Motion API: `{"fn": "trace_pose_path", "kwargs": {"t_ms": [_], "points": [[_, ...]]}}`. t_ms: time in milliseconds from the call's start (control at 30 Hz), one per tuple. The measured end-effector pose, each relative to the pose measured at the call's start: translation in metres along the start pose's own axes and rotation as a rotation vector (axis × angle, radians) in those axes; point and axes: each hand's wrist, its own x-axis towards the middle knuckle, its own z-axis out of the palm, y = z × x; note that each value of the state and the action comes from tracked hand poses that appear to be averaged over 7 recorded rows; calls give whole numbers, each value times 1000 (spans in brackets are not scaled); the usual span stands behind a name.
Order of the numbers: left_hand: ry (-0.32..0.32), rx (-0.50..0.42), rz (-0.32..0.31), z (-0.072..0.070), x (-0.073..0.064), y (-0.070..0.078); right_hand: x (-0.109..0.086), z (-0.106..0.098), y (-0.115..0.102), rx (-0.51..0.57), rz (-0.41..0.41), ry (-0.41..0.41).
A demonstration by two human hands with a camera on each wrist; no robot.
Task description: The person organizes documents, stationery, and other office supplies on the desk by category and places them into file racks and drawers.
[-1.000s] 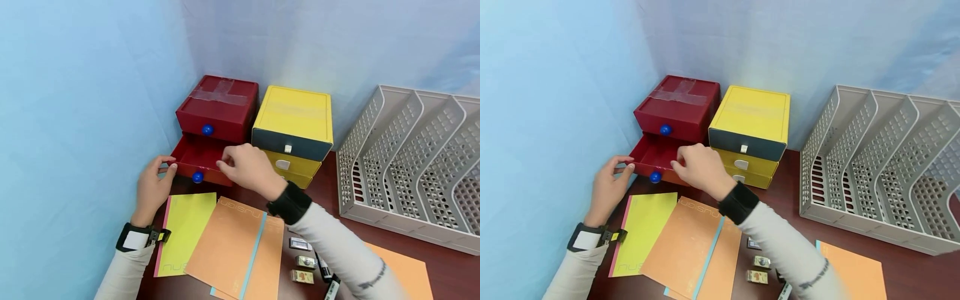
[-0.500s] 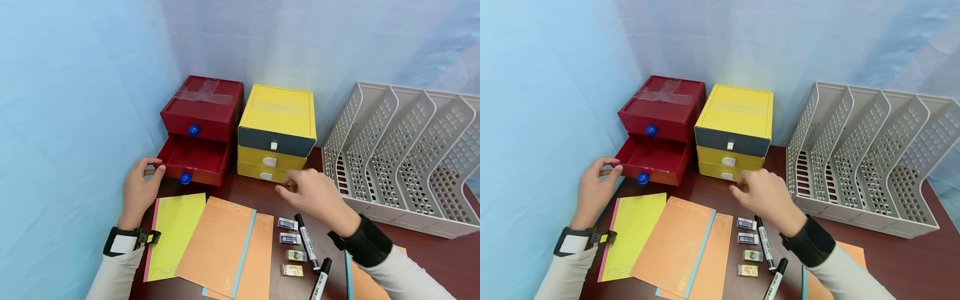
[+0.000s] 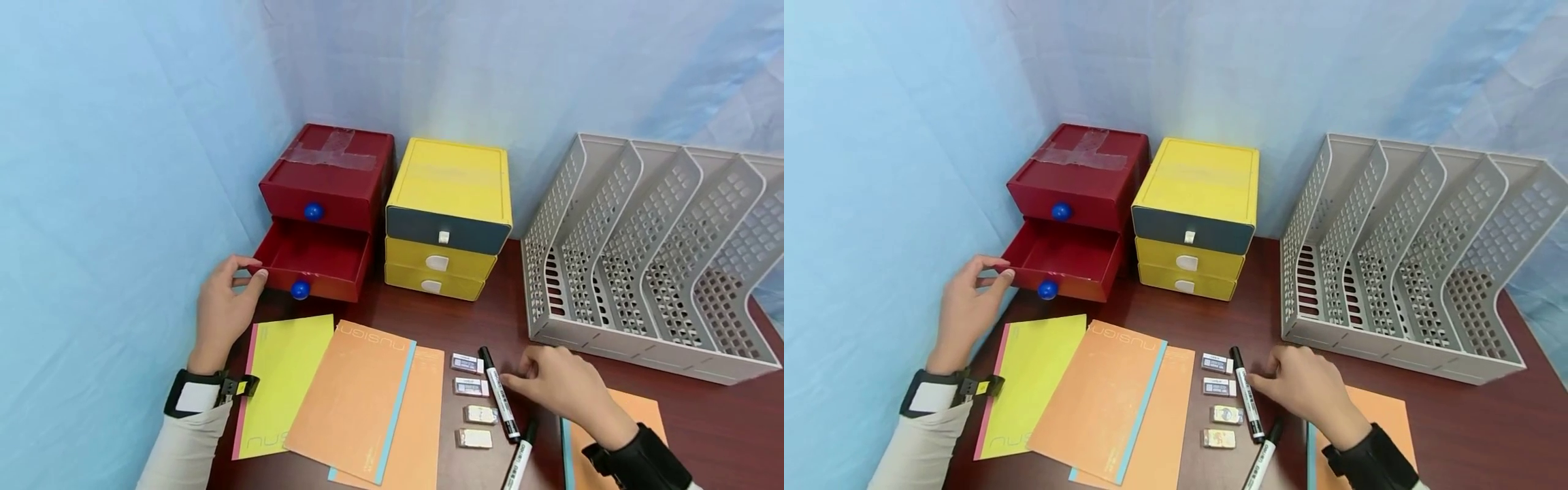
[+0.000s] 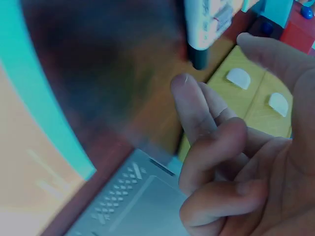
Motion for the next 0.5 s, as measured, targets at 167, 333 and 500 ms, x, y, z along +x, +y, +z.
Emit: {"fn": "trace_pose_path", "kwargs": {"t_ms": [167, 333, 500], "points": [[-7, 10, 1, 0, -1, 0, -10, 15, 0, 13, 20, -16], [-6, 13, -3, -1, -1, 1, -12, 22, -6, 45, 19, -10], [-5, 8, -1, -2, -1, 2, -11, 26, -12, 47, 11, 20]]}}
